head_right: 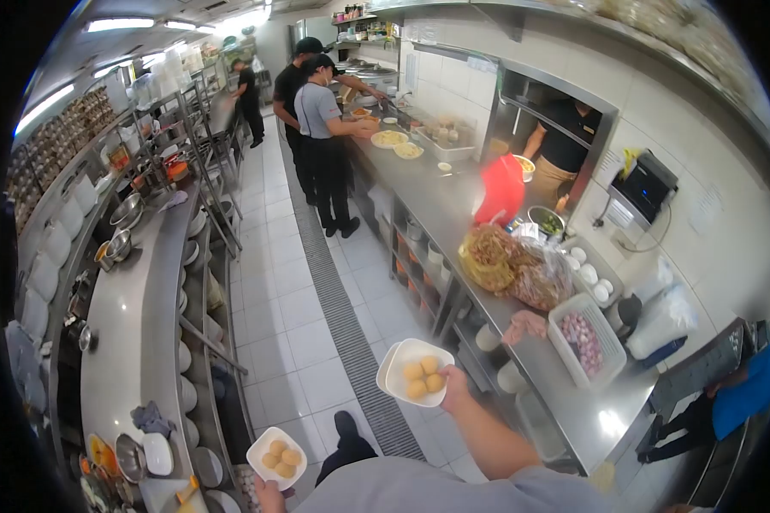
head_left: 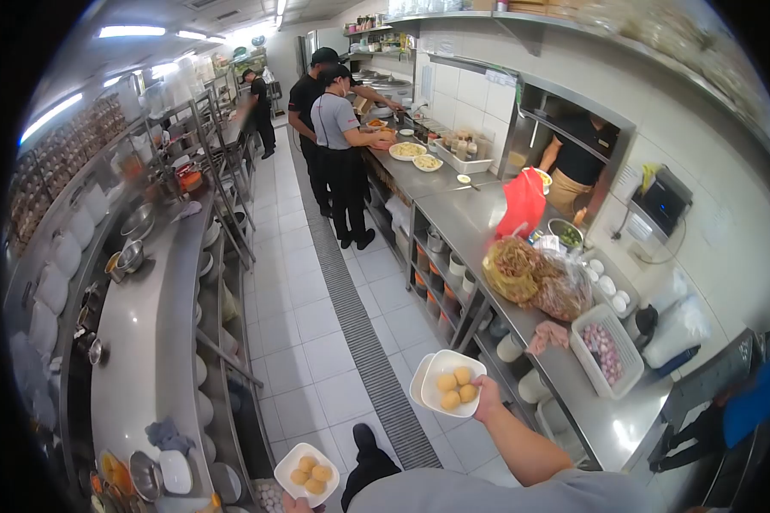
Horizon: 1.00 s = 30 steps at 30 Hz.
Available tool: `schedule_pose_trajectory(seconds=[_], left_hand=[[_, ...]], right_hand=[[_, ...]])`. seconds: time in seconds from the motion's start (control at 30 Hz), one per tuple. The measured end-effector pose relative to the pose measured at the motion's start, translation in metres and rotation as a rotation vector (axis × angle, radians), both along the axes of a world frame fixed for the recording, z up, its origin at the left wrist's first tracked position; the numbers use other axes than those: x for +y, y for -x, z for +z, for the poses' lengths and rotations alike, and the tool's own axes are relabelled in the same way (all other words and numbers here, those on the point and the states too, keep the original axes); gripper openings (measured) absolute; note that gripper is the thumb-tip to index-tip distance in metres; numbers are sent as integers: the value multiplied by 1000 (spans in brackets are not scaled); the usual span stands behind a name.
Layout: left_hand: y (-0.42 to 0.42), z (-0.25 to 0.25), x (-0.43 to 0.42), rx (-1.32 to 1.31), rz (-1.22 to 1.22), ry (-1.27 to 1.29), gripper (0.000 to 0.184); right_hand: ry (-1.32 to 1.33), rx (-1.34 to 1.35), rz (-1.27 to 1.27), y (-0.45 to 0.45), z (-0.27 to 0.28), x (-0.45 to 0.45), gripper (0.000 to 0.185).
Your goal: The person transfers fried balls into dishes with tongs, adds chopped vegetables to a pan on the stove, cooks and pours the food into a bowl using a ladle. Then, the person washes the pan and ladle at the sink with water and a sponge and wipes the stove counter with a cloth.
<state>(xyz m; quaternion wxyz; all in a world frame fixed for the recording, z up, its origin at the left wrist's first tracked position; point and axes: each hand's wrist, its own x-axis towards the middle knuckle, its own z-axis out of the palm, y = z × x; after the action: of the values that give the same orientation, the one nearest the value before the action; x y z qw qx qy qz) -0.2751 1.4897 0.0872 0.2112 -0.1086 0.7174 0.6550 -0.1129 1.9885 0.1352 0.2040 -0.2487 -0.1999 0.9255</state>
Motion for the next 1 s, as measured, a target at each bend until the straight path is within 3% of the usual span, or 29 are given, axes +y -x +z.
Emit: schedule_pose_trajectory(seconds=[0.07, 0.27, 0.53, 0.77, 0.9, 1.0], left_hand=[[43, -25, 5, 52, 16, 10, 50], [186, -7, 81, 151, -87, 34, 47], [366, 64, 304, 194, -416, -34, 49], [377, 57, 503, 42, -515, -113, 52], [362, 68, 577, -122, -503, -125, 53], [369, 65, 618, -103, -490, -77, 54]], right_hand=[[7, 24, -45, 31, 2, 19, 73], [11, -8, -189, 115, 15, 79, 75], [54, -35, -428, 170, 17, 169, 63], [49, -123, -552, 210, -1, 305, 55], [55, -176, -588, 237, -6, 382, 51], [45, -206, -556, 260, -10, 428, 51]])
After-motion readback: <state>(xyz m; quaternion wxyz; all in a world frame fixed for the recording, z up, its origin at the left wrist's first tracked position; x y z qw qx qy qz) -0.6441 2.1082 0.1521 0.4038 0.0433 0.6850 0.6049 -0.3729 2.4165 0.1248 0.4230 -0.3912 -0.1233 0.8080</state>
